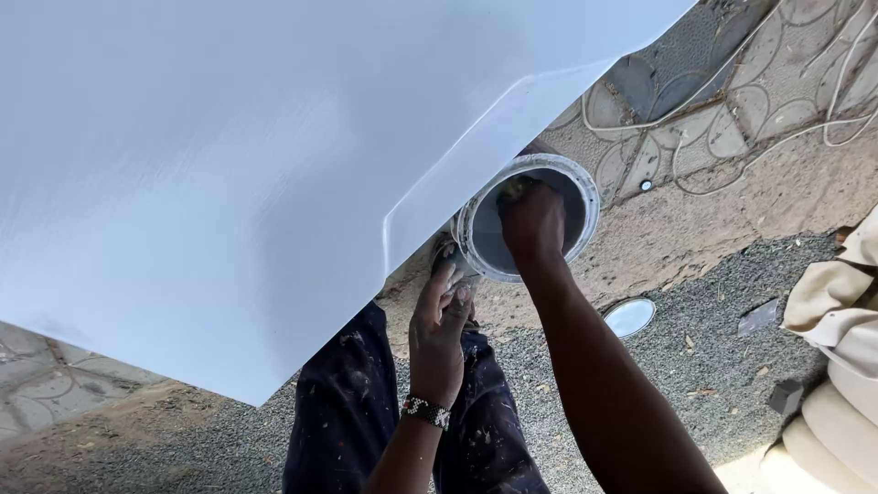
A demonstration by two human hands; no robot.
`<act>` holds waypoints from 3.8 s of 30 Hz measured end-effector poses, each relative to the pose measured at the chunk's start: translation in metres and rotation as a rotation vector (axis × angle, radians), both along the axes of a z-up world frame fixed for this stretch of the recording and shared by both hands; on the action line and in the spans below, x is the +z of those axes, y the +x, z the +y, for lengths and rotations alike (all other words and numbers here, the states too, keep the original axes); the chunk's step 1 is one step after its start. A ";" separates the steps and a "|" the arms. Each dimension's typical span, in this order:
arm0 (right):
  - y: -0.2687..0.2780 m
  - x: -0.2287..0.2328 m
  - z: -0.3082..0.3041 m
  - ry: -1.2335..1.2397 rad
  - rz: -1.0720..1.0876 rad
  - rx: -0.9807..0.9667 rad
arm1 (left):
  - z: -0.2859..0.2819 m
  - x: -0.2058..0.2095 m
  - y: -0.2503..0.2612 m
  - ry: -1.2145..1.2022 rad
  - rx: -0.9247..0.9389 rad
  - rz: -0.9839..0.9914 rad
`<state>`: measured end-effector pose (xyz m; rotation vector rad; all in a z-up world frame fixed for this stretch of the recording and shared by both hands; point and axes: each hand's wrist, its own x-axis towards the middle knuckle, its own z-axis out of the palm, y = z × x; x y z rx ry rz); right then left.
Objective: The person repeatedly dips a yellow sponge into a bucket of white paint and applies it to a white rectangular board resting on a wooden stand. The person uses their left hand to steady the board while painting with their right hand. The board is flipped over at 00:30 to paint the other side, and the process continues until the end of the video.
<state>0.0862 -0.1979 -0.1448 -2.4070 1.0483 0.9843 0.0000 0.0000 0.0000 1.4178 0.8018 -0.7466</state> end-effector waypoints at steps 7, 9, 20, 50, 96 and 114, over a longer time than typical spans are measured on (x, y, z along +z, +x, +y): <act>0.006 -0.010 -0.002 0.040 0.019 0.039 | -0.010 -0.013 0.005 -0.053 0.182 -0.025; 0.007 -0.007 -0.007 0.020 0.013 0.079 | -0.013 -0.012 0.008 -0.068 0.246 -0.065; 0.003 0.032 -0.026 0.442 0.036 -0.971 | -0.007 -0.013 0.008 -0.096 0.330 -0.023; -0.011 -0.044 -0.024 0.052 0.003 0.103 | 0.002 -0.004 0.011 -0.197 0.377 -0.019; 0.200 0.302 0.050 1.105 -0.621 -0.533 | 0.086 0.163 0.143 -0.348 -0.047 -0.768; 0.159 0.280 0.198 0.398 -0.945 1.209 | 0.238 0.247 0.246 0.192 0.603 -0.752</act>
